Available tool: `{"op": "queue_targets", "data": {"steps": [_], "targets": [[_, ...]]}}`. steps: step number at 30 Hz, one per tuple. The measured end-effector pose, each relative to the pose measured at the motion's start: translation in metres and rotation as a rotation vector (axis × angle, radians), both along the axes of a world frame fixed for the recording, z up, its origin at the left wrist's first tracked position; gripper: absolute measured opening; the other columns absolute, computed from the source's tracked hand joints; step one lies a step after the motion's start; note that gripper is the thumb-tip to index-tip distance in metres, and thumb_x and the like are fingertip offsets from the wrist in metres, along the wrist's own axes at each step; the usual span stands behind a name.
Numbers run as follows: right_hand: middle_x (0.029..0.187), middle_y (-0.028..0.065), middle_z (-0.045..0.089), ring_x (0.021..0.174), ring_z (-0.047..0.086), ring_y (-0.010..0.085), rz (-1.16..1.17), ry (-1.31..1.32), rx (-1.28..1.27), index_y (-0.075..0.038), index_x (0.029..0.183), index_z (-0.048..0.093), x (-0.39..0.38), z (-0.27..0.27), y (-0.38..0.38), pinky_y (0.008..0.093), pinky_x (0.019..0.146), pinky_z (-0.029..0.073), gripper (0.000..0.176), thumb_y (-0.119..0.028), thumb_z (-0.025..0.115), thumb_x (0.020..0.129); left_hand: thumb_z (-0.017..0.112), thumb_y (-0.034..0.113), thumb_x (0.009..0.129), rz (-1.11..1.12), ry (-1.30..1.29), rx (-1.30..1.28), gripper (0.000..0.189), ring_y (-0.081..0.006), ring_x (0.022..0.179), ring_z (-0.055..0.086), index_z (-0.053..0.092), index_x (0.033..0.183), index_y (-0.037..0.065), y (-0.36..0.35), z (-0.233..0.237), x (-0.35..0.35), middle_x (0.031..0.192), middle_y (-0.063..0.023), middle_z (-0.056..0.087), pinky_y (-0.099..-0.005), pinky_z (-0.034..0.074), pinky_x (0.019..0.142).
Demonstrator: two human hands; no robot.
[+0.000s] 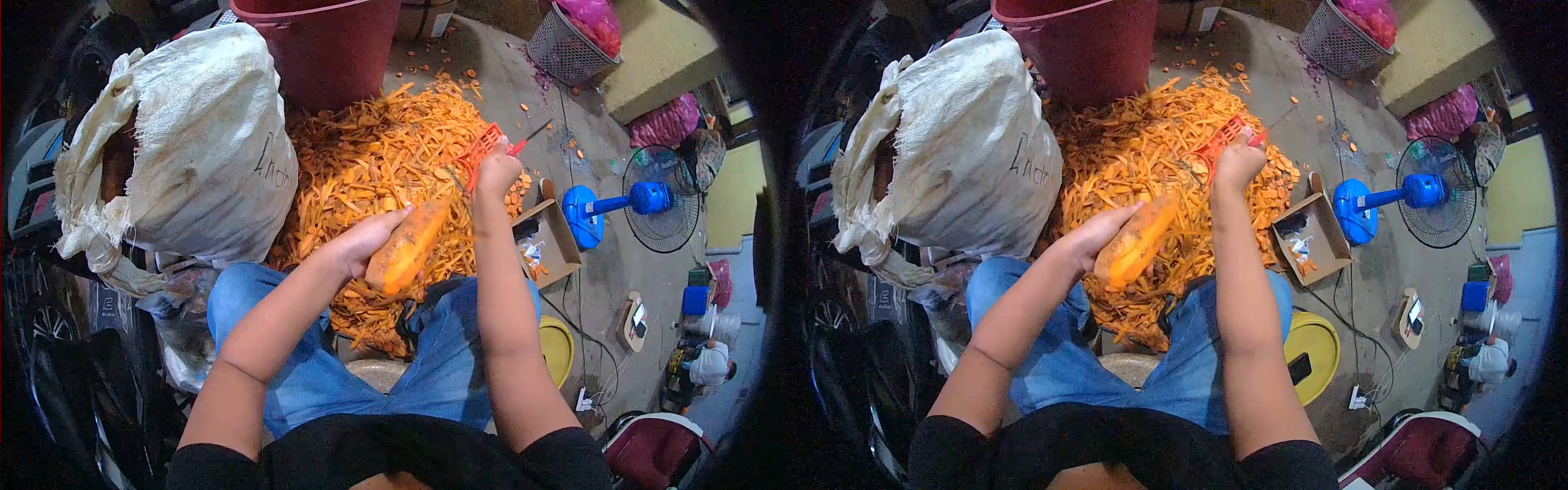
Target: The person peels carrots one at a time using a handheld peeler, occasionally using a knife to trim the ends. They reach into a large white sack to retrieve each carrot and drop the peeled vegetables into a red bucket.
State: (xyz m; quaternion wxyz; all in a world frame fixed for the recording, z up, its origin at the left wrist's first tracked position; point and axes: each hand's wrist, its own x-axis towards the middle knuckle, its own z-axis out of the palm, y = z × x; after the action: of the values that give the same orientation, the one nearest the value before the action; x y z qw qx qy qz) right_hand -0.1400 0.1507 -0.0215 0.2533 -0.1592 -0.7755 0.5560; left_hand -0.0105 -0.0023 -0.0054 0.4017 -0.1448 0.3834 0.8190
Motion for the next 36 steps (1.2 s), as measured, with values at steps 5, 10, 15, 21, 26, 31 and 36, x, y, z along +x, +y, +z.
{"op": "queue_targets", "data": {"steps": [5,10,15,21,26,31,36], "targets": [[0.057,0.0032,0.050,0.051,0.044,0.0118,0.305,0.064,-0.277,0.002,0.069,0.049,0.026,0.010,-0.034,0.0263,0.050,0.036,0.024,-0.020,0.048,0.080,0.030,0.038,0.084,0.279,-0.097,0.075,0.040,-0.0187,0.074,0.056,0.043,0.104,0.007,-0.009,-0.012,-0.013,0.090,-0.0084,0.054,-0.0324,0.047,0.063],[0.060,0.0066,0.051,0.053,0.045,0.0127,0.479,0.016,-0.201,0.001,0.072,0.048,0.066,0.017,-0.068,0.0271,0.051,0.037,0.021,-0.019,0.047,0.080,0.028,0.035,0.085,0.388,-0.081,0.125,0.036,-0.0197,0.074,0.055,0.045,0.103,0.008,-0.014,-0.012,-0.021,0.089,-0.0079,0.055,-0.0328,0.047,0.063],[0.060,0.0070,0.048,0.054,0.043,0.0131,0.429,0.040,-0.117,0.000,0.071,0.047,0.063,-0.004,-0.057,0.0282,0.051,0.036,0.021,-0.019,0.045,0.080,0.027,0.034,0.085,0.388,-0.037,-0.032,0.038,-0.0197,0.073,0.056,0.044,0.102,0.005,-0.004,-0.013,-0.010,0.086,-0.0093,0.055,-0.0311,0.047,0.062],[0.063,0.0024,0.049,0.054,0.044,0.0109,-0.058,-0.043,-0.177,0.000,0.072,0.048,-0.001,-0.007,-0.001,0.0253,0.048,0.036,0.019,-0.016,0.043,0.082,0.028,0.036,0.085,0.061,0.051,-0.107,0.042,-0.0225,0.066,0.056,0.043,0.100,0.000,-0.002,0.008,0.004,0.082,-0.0138,0.055,-0.0331,0.048,0.059],[0.065,0.0017,0.051,0.057,0.044,0.0101,0.341,0.067,-0.332,-0.001,0.073,0.048,0.039,0.019,-0.039,0.0253,0.052,0.037,0.016,-0.014,0.043,0.081,0.030,0.039,0.083,0.266,-0.075,0.099,0.042,-0.0226,0.070,0.055,0.042,0.103,0.004,-0.009,-0.021,-0.014,0.086,-0.0116,0.054,-0.0360,0.048,0.060],[0.058,0.0056,0.048,0.051,0.041,0.0127,0.539,0.051,-0.103,0.000,0.072,0.046,0.078,0.029,-0.068,0.0259,0.049,0.035,0.017,-0.015,0.045,0.080,0.028,0.033,0.085,0.401,-0.021,0.027,0.037,-0.0190,0.073,0.056,0.043,0.104,0.006,-0.011,-0.021,-0.013,0.090,-0.0087,0.054,-0.0317,0.047,0.064],[0.057,0.0068,0.048,0.051,0.041,0.0135,0.151,0.128,-0.070,0.001,0.070,0.045,0.011,-0.007,-0.024,0.0278,0.048,0.034,0.020,-0.016,0.045,0.080,0.029,0.032,0.085,0.211,0.010,-0.045,0.036,-0.0178,0.076,0.056,0.044,0.105,0.005,-0.005,0.001,-0.006,0.091,-0.0089,0.055,-0.0303,0.047,0.065]]}}
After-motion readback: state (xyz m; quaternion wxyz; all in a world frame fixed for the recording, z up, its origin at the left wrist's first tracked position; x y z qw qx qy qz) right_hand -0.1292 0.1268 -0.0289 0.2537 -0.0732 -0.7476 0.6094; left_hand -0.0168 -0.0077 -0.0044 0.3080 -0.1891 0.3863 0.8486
